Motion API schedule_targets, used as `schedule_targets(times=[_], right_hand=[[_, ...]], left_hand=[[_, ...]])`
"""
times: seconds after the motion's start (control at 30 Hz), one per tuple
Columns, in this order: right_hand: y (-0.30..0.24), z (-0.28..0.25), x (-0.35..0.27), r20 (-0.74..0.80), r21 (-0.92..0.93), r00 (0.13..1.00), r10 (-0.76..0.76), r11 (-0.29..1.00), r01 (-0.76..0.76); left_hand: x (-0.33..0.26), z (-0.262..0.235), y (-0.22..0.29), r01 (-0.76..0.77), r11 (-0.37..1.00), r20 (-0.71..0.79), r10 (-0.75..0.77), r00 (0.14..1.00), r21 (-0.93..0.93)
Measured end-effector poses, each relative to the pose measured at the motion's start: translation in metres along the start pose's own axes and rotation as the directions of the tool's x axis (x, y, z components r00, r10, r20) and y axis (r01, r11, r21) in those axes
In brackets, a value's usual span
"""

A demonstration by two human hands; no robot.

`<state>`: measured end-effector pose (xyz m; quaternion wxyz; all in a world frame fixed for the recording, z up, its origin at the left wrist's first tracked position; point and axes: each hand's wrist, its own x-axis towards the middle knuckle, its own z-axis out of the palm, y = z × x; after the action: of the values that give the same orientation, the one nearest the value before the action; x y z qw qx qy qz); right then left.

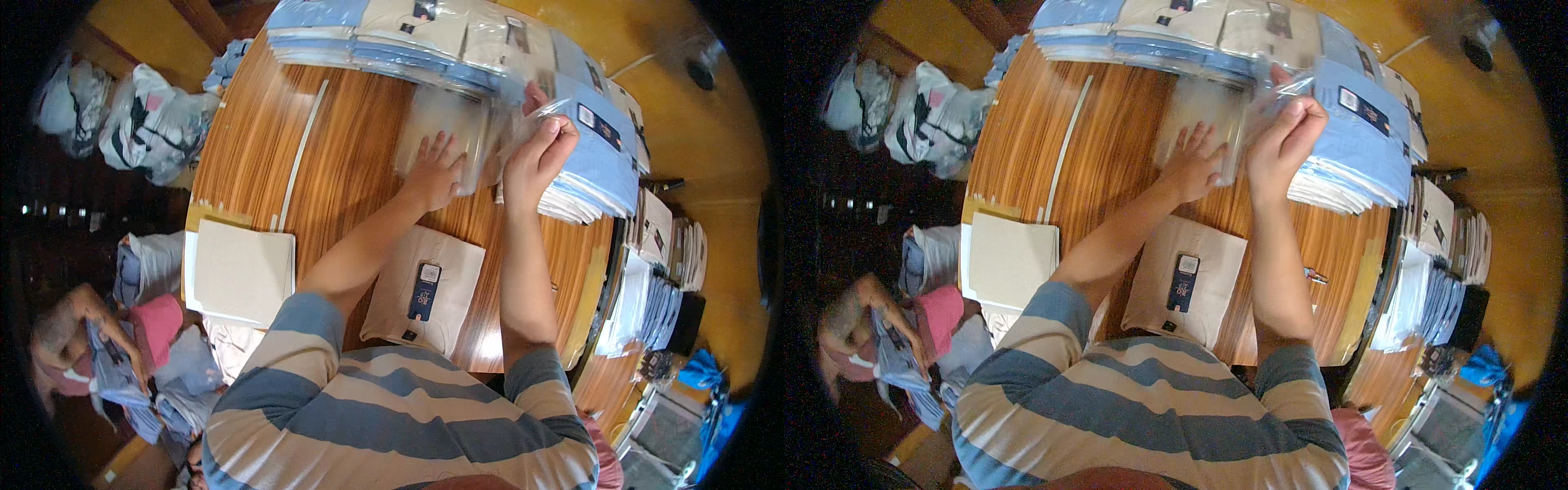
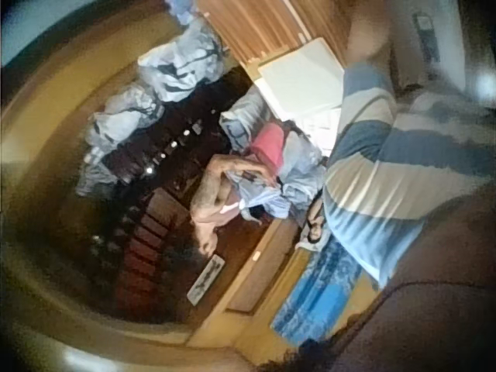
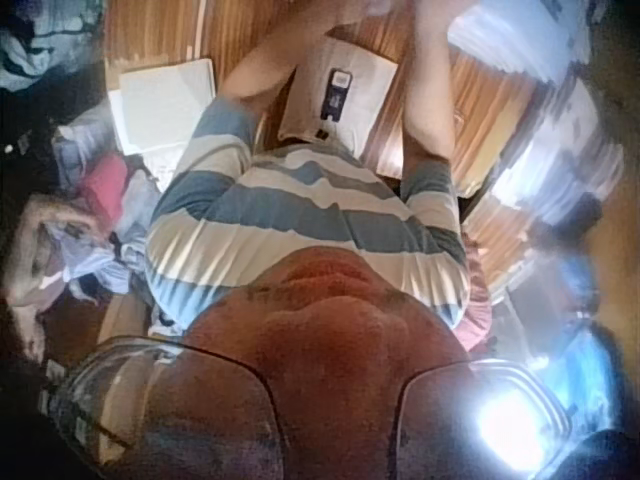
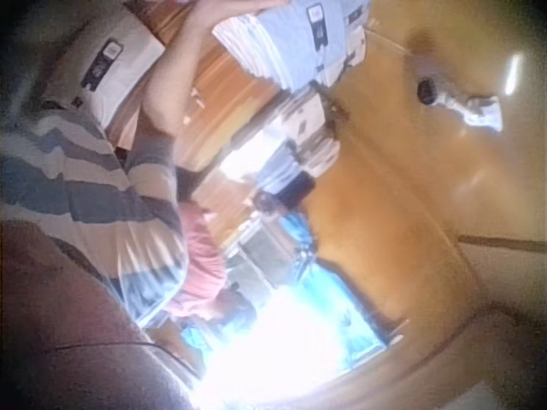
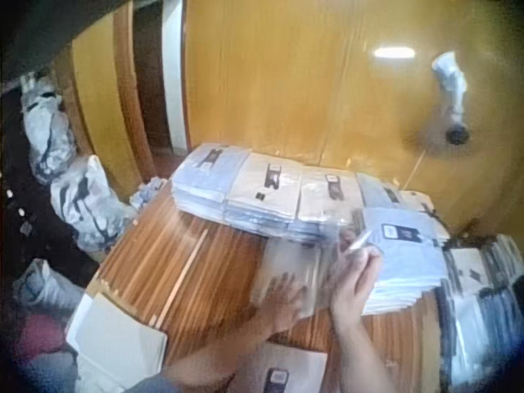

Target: The person places folded shirts into plastic bags, seals the bags, and organizes them into stacks on a table. The person handles both blue and tan shirts, picking them up from piles and placing them into clear plastic packaging one at a time.

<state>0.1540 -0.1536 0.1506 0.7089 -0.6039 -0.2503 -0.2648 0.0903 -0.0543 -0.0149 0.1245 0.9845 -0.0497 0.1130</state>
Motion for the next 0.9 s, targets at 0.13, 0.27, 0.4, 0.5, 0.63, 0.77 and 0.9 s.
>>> schedule_targets(times=[0.13,0.27,0.4,0.5,0.63,0.77,0.9], right_hand=[[-0.055,-0.048,-0.013,0.513,-0.318,0.858,0.000,0.929,0.190],[-0.117,-0.072,-0.037,0.925,-0.280,0.367,0.096,0.826,0.489],[-0.121,-0.096,-0.099,0.997,-0.074,0.062,0.047,0.823,0.563],[-0.131,-0.113,-0.133,0.998,-0.063,0.005,0.070,0.857,0.511],[-0.114,-0.152,-0.174,0.893,-0.400,0.335,0.301,0.871,0.285],[-0.093,-0.185,-0.230,0.118,-0.787,0.773,0.623,0.534,-0.309],[-0.106,-0.184,-0.272,0.101,-0.802,0.560,0.823,0.400,-0.444]], left_hand=[[-0.025,-0.052,-0.015,0.313,0.294,0.273,-0.171,0.947,-0.903],[-0.078,-0.119,-0.022,0.376,-0.807,0.268,0.279,0.922,-0.454],[-0.114,-0.117,-0.012,0.614,-0.585,0.452,0.418,0.788,-0.530],[-0.129,-0.086,-0.002,0.749,-0.325,0.617,0.427,0.661,-0.577],[-0.142,-0.101,0.012,0.718,-0.294,0.619,0.367,0.694,-0.630],[-0.171,-0.101,0.001,0.361,-0.601,0.426,0.037,0.904,-0.713],[-0.196,-0.111,0.010,0.100,-0.741,0.333,-0.175,0.926,-0.665]])
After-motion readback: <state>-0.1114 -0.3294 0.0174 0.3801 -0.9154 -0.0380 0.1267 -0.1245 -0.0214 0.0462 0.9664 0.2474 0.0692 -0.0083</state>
